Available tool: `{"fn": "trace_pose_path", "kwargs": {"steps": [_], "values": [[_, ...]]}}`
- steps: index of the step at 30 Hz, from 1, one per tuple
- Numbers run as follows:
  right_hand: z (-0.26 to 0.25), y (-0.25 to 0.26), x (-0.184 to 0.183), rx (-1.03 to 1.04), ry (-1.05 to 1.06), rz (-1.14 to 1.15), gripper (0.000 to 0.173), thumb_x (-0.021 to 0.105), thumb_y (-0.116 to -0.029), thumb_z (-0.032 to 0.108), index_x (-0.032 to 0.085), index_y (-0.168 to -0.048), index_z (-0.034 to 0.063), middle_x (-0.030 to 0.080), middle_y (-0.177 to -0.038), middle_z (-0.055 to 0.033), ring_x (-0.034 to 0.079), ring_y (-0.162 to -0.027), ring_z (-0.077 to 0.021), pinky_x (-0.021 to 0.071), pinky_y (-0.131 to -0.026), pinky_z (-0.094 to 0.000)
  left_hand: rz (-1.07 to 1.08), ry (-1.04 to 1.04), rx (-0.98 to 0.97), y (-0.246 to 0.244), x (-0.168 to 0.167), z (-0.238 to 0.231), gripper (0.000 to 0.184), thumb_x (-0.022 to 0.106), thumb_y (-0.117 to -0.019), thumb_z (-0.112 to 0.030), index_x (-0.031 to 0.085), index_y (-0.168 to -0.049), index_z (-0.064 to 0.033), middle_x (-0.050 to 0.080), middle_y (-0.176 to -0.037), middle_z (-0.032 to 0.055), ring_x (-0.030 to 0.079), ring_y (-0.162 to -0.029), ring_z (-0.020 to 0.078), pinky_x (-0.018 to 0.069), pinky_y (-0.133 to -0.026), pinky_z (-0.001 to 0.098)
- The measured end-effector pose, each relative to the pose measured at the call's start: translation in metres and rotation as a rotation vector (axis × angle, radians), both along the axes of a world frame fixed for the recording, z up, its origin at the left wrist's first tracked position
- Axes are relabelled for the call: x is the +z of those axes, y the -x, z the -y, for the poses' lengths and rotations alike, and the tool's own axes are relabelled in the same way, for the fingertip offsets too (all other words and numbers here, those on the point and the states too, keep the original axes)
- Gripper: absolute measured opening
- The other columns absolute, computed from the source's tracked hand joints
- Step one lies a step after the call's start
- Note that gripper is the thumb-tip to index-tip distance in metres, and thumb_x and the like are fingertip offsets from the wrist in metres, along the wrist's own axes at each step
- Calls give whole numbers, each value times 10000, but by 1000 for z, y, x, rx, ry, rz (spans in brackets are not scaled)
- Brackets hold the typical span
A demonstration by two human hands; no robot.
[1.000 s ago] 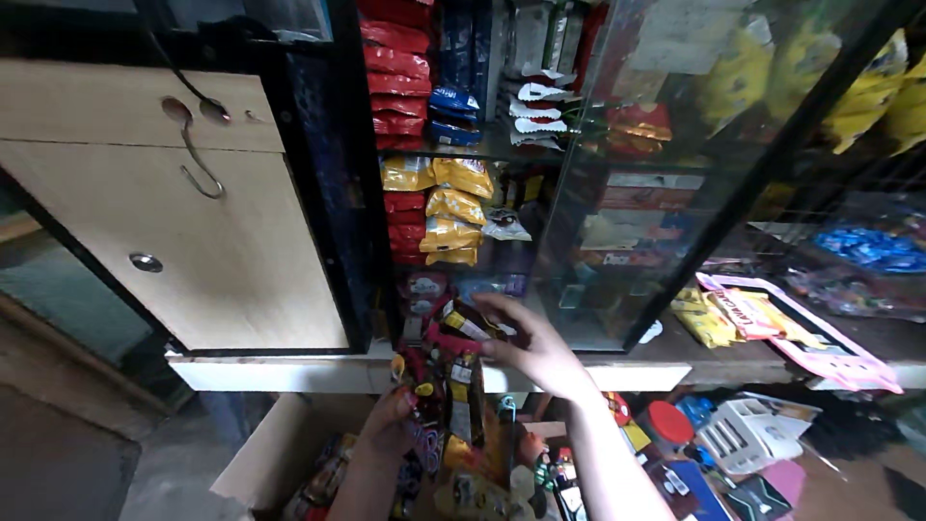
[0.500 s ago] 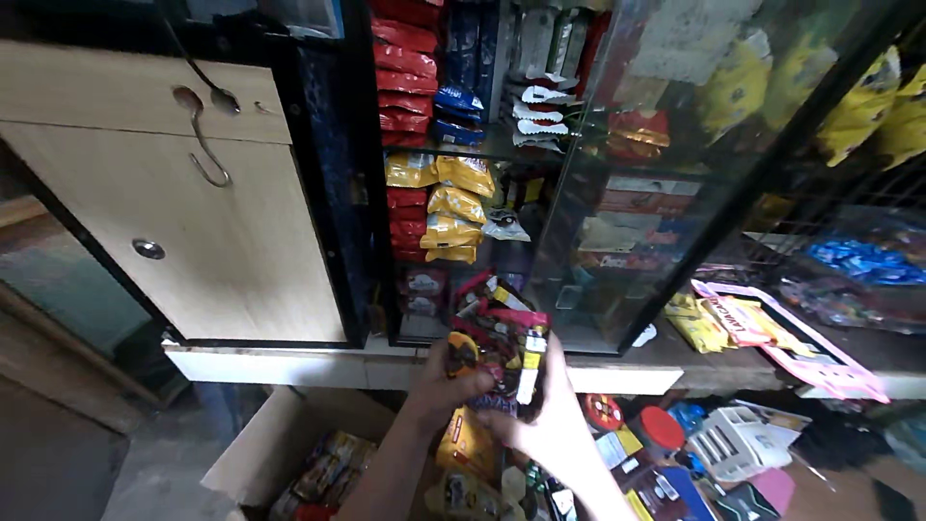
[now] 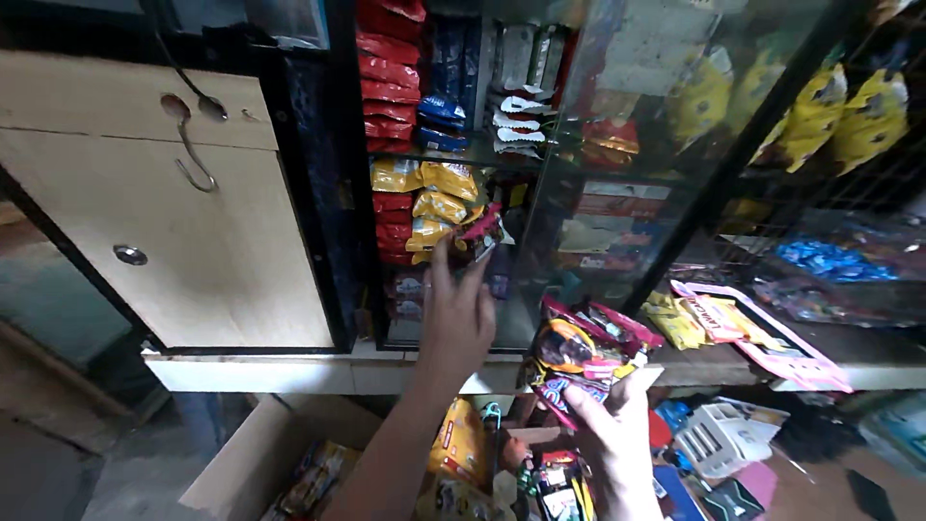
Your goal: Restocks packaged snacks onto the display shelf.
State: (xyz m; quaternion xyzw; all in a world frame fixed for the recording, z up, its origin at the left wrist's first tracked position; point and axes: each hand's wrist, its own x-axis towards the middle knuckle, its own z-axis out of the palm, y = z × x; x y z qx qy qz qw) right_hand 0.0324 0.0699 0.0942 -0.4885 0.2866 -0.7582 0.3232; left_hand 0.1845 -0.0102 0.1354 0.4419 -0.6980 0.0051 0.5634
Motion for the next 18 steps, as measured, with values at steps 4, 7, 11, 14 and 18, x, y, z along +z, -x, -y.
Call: {"fn": "trace_pose_path", "kwargs": {"steps": [4,7,11,14,18], "values": [[-3,8,-2,-12,24,21,745,866,-735,228,369,-1282,136,705,-1077,114,726,-903,-35,646,-718,-256,163,73,83,13,19,9,402,551,-901,-76,723,-1262,-118,448,-1492,300,509,-1207,513,474,-900,582],[-5,11,-2,-22,46,17,750,861,-732,233,360,-1283,145,699,-1083,138,719,-917,-12,639,-732,-233,179,1,25,21,29,11,419,586,-900,13,709,-1283,-106,451,-1466,317,435,-1305,522,453,-976,576],[-9,19,-4,-25,64,22,712,858,-748,248,397,-1283,158,716,-1081,139,722,-923,-12,637,-739,-228,139,-132,9,27,38,21,464,575,-919,121,686,-1311,-102,472,-1455,310,563,-1237,480,513,-969,558],[-12,24,-4,-10,65,30,682,854,-760,239,411,-1274,169,722,-1073,137,724,-923,-13,637,-747,-228,111,-186,18,33,35,27,463,578,-922,109,691,-1308,-121,470,-1453,331,567,-1227,492,499,-973,573],[-12,28,-6,9,90,58,645,859,-752,217,458,-1257,186,732,-1063,135,723,-933,-13,633,-771,-229,81,-218,-67,35,35,41,364,526,-1019,-19,643,-1358,-83,477,-1439,319,568,-1221,465,499,-979,558]]}}
